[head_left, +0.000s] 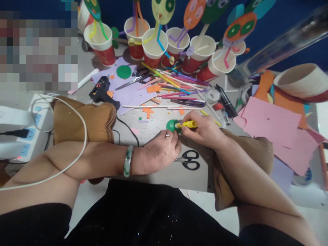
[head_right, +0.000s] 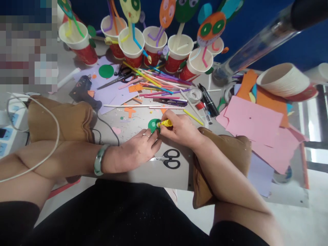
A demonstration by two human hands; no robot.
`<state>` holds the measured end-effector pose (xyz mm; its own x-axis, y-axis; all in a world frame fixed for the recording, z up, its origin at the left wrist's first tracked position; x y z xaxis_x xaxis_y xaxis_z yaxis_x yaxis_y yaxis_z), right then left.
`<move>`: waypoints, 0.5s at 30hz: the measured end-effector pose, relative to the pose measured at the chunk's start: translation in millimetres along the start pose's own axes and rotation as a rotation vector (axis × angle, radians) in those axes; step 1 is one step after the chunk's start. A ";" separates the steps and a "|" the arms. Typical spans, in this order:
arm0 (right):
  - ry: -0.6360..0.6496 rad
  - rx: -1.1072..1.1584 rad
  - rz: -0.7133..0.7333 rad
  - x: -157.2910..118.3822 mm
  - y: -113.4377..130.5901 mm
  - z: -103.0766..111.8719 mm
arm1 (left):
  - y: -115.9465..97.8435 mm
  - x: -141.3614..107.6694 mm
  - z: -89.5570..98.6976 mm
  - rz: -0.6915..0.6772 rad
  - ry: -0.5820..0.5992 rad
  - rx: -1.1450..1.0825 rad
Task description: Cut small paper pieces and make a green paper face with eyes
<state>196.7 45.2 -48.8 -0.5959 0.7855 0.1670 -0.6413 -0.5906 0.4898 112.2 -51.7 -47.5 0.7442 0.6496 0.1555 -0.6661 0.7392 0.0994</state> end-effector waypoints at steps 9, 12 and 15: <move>-0.235 0.066 -0.067 -4.0 -3.6 26.9 | 0.0 0.6 -3.8 0.002 0.037 -0.007; -0.257 0.081 -0.075 -4.8 -3.2 29.5 | -1.1 0.7 -5.5 0.000 0.044 -0.005; -0.166 0.110 -0.036 -2.7 -1.0 18.0 | -2.2 1.0 -5.9 -0.002 0.045 -0.003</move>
<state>207.7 47.0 -34.3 -0.4795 0.8310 0.2820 -0.5987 -0.5447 0.5872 114.6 -51.6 -53.4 0.7473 0.6551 0.1107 -0.6642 0.7413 0.0970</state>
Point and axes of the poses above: each hand's wrist, its own x-axis towards the middle knuckle, its own z-axis out of the back of the hand, y = z × x, the point moved 10 cm from there along x, towards the middle knuckle, and after that the axes turned 15 degrees about z, right-handed, at the moved point
